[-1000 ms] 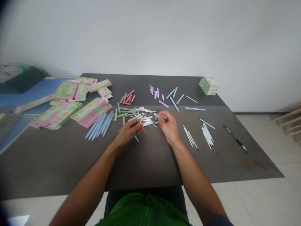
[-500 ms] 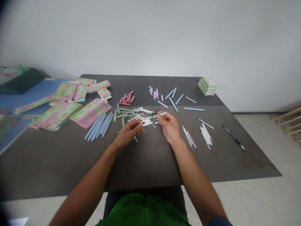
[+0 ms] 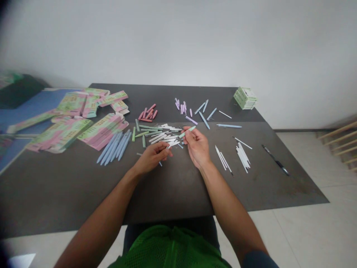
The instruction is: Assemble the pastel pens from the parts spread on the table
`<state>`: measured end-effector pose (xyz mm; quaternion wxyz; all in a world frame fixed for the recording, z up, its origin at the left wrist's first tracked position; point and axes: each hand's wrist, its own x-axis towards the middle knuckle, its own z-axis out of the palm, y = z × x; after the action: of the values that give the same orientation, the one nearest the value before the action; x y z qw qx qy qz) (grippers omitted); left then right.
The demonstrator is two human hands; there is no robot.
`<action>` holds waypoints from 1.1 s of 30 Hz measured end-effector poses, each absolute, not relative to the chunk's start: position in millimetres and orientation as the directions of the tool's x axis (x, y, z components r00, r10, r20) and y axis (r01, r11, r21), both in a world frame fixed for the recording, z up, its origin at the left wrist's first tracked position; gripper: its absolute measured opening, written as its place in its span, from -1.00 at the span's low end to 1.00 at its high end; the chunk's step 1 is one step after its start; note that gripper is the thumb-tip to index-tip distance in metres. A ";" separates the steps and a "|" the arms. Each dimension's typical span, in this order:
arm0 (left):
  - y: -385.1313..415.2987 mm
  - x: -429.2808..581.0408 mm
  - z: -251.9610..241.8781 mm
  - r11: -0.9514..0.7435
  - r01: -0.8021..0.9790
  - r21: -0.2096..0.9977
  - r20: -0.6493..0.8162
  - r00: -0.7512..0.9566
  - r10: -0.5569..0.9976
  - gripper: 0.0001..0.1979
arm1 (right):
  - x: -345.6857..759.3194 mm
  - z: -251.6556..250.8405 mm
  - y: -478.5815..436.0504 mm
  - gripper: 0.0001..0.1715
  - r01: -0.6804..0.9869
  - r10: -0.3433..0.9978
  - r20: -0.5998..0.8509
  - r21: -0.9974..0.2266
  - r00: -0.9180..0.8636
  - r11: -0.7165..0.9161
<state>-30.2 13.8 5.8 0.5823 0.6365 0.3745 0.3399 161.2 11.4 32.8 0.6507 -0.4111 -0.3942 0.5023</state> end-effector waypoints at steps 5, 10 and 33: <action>14.2 -29.9 4.9 -0.052 0.083 0.995 0.003 0.502 0.865 -0.73 | 160.0 31.8 10.3 -0.69 -0.309 0.979 0.110 -0.938 0.172 0.160; 13.7 -29.1 7.9 -0.057 0.104 0.993 -0.003 0.502 0.865 -0.74 | 159.8 30.4 10.3 -0.69 -0.309 0.980 0.113 -0.938 0.163 0.159; 13.5 -29.1 10.4 -0.081 0.110 0.991 0.013 0.514 0.858 -0.77 | 151.9 12.6 9.9 -0.66 -0.254 0.988 0.141 -0.955 0.070 0.154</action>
<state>-29.1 13.5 10.4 0.5693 0.6580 0.3677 0.3283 151.9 9.9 12.6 0.6096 -0.4045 -0.4532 0.5092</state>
